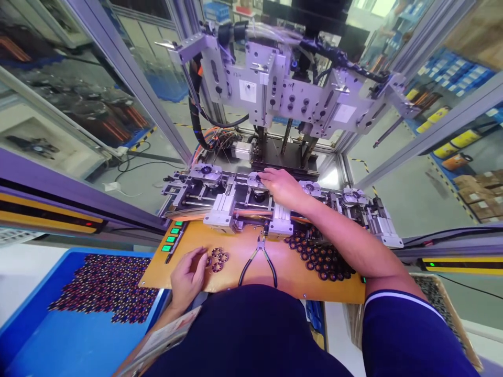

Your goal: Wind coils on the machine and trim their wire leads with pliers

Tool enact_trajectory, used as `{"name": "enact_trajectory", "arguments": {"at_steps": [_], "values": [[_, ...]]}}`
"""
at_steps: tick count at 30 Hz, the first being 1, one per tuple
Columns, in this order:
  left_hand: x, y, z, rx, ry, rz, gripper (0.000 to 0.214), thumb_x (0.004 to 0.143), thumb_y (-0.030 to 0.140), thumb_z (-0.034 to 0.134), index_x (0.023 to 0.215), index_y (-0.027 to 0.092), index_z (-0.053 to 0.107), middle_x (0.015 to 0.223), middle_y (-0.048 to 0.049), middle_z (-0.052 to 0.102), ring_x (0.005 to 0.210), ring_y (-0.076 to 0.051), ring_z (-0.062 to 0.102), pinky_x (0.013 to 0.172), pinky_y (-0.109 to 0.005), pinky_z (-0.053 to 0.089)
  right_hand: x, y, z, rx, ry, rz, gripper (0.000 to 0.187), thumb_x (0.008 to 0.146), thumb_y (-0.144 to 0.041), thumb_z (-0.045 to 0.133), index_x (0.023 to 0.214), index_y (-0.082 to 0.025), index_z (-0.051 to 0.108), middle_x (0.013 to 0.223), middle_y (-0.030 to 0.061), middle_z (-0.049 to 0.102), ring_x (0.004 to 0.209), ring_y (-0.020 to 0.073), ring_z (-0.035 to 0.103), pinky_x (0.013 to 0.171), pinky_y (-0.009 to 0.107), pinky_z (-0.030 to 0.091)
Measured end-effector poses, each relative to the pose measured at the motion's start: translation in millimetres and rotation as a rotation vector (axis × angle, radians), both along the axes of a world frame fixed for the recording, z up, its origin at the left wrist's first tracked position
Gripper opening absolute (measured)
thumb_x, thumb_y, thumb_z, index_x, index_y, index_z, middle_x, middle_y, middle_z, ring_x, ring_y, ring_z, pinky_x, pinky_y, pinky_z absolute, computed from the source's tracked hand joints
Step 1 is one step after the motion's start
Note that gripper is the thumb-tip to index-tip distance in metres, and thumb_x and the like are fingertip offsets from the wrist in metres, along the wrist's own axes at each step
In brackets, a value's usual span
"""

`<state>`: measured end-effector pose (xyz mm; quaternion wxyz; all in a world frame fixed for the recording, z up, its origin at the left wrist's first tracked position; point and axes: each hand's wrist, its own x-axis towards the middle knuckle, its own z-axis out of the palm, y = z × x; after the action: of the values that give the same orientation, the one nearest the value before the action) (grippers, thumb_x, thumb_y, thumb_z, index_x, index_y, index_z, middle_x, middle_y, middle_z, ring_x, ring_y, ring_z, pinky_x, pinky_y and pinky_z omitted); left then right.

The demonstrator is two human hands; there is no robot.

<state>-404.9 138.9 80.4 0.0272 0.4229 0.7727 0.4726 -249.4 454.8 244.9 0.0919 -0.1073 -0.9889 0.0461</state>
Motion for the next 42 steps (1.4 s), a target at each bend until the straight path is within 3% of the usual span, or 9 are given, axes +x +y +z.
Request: {"name": "enact_trajectory", "arguments": {"at_steps": [8,14,18,21,25,28,31,38,42], "values": [[-1,0,4.9,-0.001,0.032,-0.011,0.027,0.091,0.039,0.056,0.100,0.016,0.068,0.095,-0.0104,0.076,0.088,-0.023,0.071,0.083,-0.038,0.057,6,-17,11.0,0.041,0.202,-0.074,0.048,0.078,0.004,0.044,0.116,-0.011,0.069,0.129,0.0120,0.064,0.125,0.0264,0.056,0.103,0.047,0.049],[2,-5,8.4,-0.007,0.049,-0.008,0.026,0.091,0.038,0.055,0.101,0.017,0.067,0.093,-0.0097,0.076,0.084,-0.023,0.072,0.080,-0.038,0.058,92,-84,15.4,0.062,0.483,-0.257,0.045,0.092,-0.005,0.041,0.132,-0.017,0.059,0.137,0.0123,0.058,0.126,0.0246,0.056,0.108,0.048,0.048],[-8,4,45.1,0.049,0.108,-0.014,0.025,0.090,0.036,0.056,0.102,0.017,0.068,0.095,-0.0105,0.075,0.088,-0.024,0.071,0.086,-0.042,0.056,158,-137,-6.6,0.079,0.590,-0.386,0.051,0.090,-0.005,0.053,0.139,-0.022,0.053,0.136,0.0123,0.058,0.120,0.0251,0.061,0.105,0.044,0.053],[-17,41,99.5,0.090,0.203,-0.119,0.027,0.087,0.036,0.061,0.106,0.020,0.069,0.106,-0.0088,0.075,0.110,-0.026,0.066,0.103,-0.044,0.047,185,-162,-25.2,0.080,0.570,-0.479,0.055,0.088,-0.003,0.057,0.140,-0.022,0.052,0.133,0.0139,0.060,0.116,0.0251,0.063,0.102,0.043,0.055],[-9,127,162.3,-0.156,0.552,-0.554,0.044,0.094,0.038,0.048,0.130,0.015,0.059,0.138,-0.0104,0.061,0.141,-0.031,0.039,0.111,-0.054,0.036,196,-178,-39.6,0.081,0.569,-0.531,0.053,0.089,-0.004,0.055,0.139,-0.021,0.052,0.130,0.0146,0.061,0.114,0.0245,0.064,0.100,0.043,0.056],[7,178,175.2,-0.343,0.676,-0.619,0.049,0.095,0.034,0.048,0.138,0.010,0.051,0.147,-0.0134,0.052,0.147,-0.032,0.028,0.116,-0.057,0.024,203,-189,-48.8,0.059,0.545,-0.566,0.050,0.091,-0.006,0.054,0.139,-0.021,0.051,0.130,0.0144,0.061,0.116,0.0245,0.063,0.101,0.043,0.056],[17,201,167.4,-0.399,0.684,-0.612,0.048,0.096,0.033,0.047,0.139,0.011,0.050,0.146,-0.0141,0.053,0.147,-0.032,0.027,0.116,-0.060,0.020,216,-203,-65.6,0.043,0.514,-0.620,0.045,0.093,-0.008,0.051,0.136,-0.020,0.053,0.126,0.0145,0.063,0.114,0.0248,0.064,0.099,0.044,0.057],[23,196,163.6,-0.444,0.586,-0.606,0.061,0.094,0.039,0.049,0.145,0.006,0.039,0.155,-0.0189,0.038,0.148,-0.038,0.021,0.114,-0.065,0.021,229,-211,-116.0,0.014,0.424,-0.739,0.029,0.094,-0.015,0.049,0.117,-0.017,0.066,0.114,0.0141,0.068,0.105,0.0271,0.067,0.091,0.047,0.059],[40,149,178.6,-0.134,0.436,-0.616,0.066,0.092,0.045,0.052,0.147,0.012,0.037,0.159,-0.0146,0.033,0.149,-0.035,0.020,0.117,-0.058,0.023,215,-200,-124.5,-0.039,0.353,-0.754,0.022,0.092,-0.019,0.055,0.108,-0.019,0.071,0.122,0.0137,0.064,0.115,0.0314,0.059,0.096,0.053,0.054]]}}
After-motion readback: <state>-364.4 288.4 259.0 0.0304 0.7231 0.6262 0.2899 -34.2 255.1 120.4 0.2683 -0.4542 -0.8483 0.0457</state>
